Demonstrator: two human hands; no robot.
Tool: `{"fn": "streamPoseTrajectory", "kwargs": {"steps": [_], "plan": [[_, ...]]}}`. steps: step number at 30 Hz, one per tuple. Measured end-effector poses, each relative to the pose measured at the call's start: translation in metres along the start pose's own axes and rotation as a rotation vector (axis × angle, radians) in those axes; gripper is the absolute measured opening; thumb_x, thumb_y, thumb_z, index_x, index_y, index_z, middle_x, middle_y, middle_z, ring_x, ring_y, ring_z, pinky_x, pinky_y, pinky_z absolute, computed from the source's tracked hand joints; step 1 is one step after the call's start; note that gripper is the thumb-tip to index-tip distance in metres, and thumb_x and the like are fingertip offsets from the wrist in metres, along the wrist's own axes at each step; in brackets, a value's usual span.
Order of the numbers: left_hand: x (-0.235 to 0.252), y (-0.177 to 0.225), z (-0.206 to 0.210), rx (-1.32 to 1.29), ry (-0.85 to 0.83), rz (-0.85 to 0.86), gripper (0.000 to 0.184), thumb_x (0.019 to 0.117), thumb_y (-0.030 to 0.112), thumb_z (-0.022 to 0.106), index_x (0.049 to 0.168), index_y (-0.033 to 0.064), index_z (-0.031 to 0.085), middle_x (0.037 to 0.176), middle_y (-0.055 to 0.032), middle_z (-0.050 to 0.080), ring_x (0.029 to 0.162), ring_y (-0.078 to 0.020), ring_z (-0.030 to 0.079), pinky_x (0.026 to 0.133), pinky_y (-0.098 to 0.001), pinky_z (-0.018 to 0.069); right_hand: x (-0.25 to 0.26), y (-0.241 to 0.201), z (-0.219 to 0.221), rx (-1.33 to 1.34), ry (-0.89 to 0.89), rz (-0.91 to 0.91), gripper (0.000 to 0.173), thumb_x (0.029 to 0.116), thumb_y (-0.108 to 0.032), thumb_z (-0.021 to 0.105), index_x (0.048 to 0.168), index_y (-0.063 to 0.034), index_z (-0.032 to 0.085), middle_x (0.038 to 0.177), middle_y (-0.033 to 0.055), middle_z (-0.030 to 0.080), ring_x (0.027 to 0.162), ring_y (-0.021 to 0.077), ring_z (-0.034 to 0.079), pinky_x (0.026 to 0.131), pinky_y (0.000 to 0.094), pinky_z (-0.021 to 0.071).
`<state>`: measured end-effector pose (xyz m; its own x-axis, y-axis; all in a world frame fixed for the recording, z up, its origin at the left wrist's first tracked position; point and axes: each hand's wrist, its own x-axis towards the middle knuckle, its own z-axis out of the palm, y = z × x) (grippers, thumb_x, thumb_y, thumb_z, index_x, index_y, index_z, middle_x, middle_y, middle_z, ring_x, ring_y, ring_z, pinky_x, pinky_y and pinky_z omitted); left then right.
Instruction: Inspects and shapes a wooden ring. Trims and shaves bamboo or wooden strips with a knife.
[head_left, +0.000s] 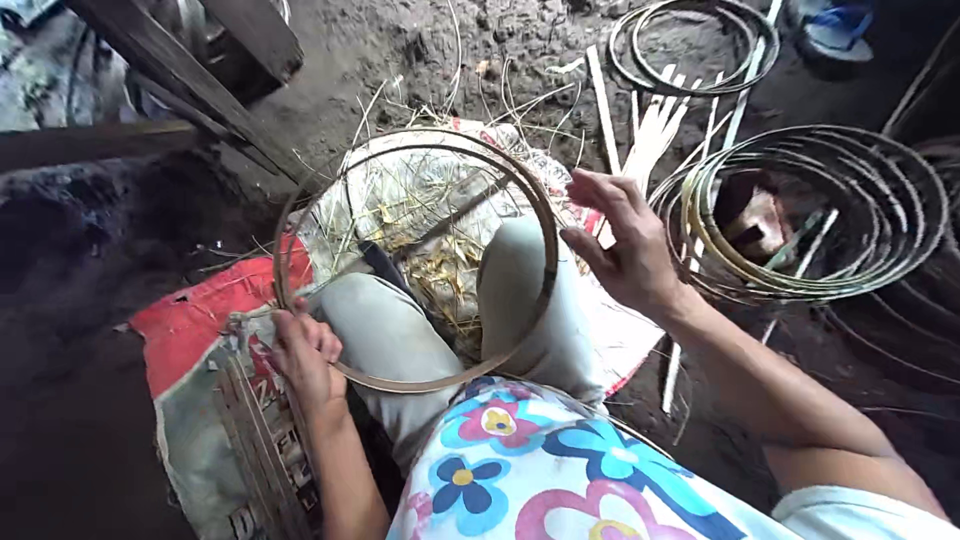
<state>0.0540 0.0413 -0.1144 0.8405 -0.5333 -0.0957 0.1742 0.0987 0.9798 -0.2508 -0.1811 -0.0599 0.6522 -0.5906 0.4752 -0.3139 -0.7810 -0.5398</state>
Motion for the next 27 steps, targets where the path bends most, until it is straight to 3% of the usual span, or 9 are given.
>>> {"fn": "streamPoseTrajectory", "kwargs": {"steps": [2, 4, 6, 7, 12, 16, 20, 23, 27], "plan": [[-0.01, -0.009, 0.004, -0.055, 0.001, -0.007, 0.045, 0.1122, 0.042, 0.023, 0.103, 0.0143, 0.057, 0.052, 0.0098, 0.037, 0.037, -0.0018, 0.035, 0.037, -0.0174, 0.0368, -0.001, 0.003, 0.011, 0.22, -0.075, 0.185, 0.054, 0.1103, -0.03, 0.038, 0.156, -0.002, 0.037, 0.137, 0.0183, 0.06, 0.116, 0.0205, 0.065, 0.1, 0.0358, 0.0537], [-0.015, -0.009, 0.005, -0.094, -0.015, -0.008, 0.042, 0.1126, 0.039, 0.024, 0.107, 0.0127, 0.057, 0.052, 0.0095, 0.038, 0.037, -0.0014, 0.036, 0.037, -0.0165, 0.0372, -0.003, 0.003, 0.02, 0.386, -0.086, 0.278, 0.05, 0.112, -0.033, 0.033, 0.154, -0.0067, 0.042, 0.111, 0.0116, 0.067, 0.086, 0.0147, 0.07, 0.076, 0.0312, 0.0613], [-0.018, -0.005, 0.005, -0.103, -0.04, -0.014, 0.041, 0.1125, 0.036, 0.025, 0.111, 0.0115, 0.057, 0.053, 0.0091, 0.042, 0.038, -0.0016, 0.041, 0.039, -0.0164, 0.0417, -0.005, 0.001, 0.024, 0.428, -0.069, 0.322, 0.044, 0.1127, -0.029, 0.035, 0.149, -0.0075, 0.049, 0.086, 0.0083, 0.064, 0.061, 0.0122, 0.061, 0.055, 0.0267, 0.0555], [-0.02, -0.003, 0.004, -0.102, -0.048, -0.012, 0.042, 0.1125, 0.036, 0.025, 0.114, 0.0104, 0.058, 0.055, 0.008, 0.046, 0.04, -0.0021, 0.044, 0.041, -0.0169, 0.044, -0.007, 0.002, 0.024, 0.42, -0.083, 0.328, 0.043, 0.1127, -0.029, 0.036, 0.147, -0.0081, 0.05, 0.082, 0.0071, 0.062, 0.057, 0.0113, 0.058, 0.052, 0.0256, 0.0534], [-0.023, 0.003, -0.002, -0.114, -0.149, -0.026, 0.068, 0.1063, 0.06, 0.009, 0.124, 0.0191, 0.06, 0.078, 0.0068, 0.062, 0.054, -0.0015, 0.053, 0.05, -0.0155, 0.0475, -0.014, 0.005, 0.027, 0.34, -0.124, 0.36, 0.042, 0.1122, -0.033, 0.038, 0.143, -0.0086, 0.053, 0.083, 0.0043, 0.064, 0.058, 0.0098, 0.062, 0.054, 0.0273, 0.0575], [-0.03, 0.005, -0.006, -0.067, -0.221, -0.001, 0.072, 0.1042, 0.065, 0.007, 0.129, 0.0219, 0.059, 0.092, 0.0066, 0.065, 0.062, -0.001, 0.056, 0.057, -0.0146, 0.0491, -0.025, 0.007, 0.025, 0.316, -0.141, 0.398, 0.044, 0.1124, -0.035, 0.037, 0.144, -0.0093, 0.052, 0.09, 0.006, 0.067, 0.064, 0.012, 0.067, 0.058, 0.0306, 0.0609], [-0.037, 0.006, -0.008, 0.001, -0.232, 0.006, 0.055, 0.1105, 0.051, 0.017, 0.129, 0.021, 0.06, 0.097, 0.0058, 0.067, 0.065, -0.0016, 0.058, 0.062, -0.0154, 0.0509, -0.03, 0.004, 0.013, 0.223, -0.228, 0.376, 0.048, 0.1118, -0.038, 0.038, 0.15, -0.0112, 0.048, 0.109, 0.0111, 0.066, 0.082, 0.0155, 0.07, 0.073, 0.0364, 0.0621], [-0.041, 0.009, -0.013, 0.073, -0.267, 0.039, 0.035, 0.1121, 0.031, 0.032, 0.125, 0.0172, 0.062, 0.096, 0.0043, 0.067, 0.067, -0.0029, 0.06, 0.062, -0.0161, 0.0521, -0.024, -0.001, 0.0, 0.145, -0.337, 0.353, 0.045, 0.1097, -0.024, 0.043, 0.15, -0.0056, 0.047, 0.122, 0.019, 0.062, 0.099, 0.0241, 0.067, 0.088, 0.0451, 0.056], [-0.035, 0.013, -0.027, 0.256, -0.307, 0.044, 0.036, 0.1127, 0.027, 0.033, 0.133, 0.0101, 0.058, 0.107, 0.0046, 0.068, 0.078, -0.0042, 0.064, 0.073, -0.022, 0.0555, -0.019, 0.005, -0.009, 0.364, -0.37, 0.444, 0.042, 0.1082, -0.024, 0.044, 0.142, -0.0038, 0.056, 0.117, 0.006, 0.068, 0.096, 0.0029, 0.066, 0.089, 0.0259, 0.0569]]}}
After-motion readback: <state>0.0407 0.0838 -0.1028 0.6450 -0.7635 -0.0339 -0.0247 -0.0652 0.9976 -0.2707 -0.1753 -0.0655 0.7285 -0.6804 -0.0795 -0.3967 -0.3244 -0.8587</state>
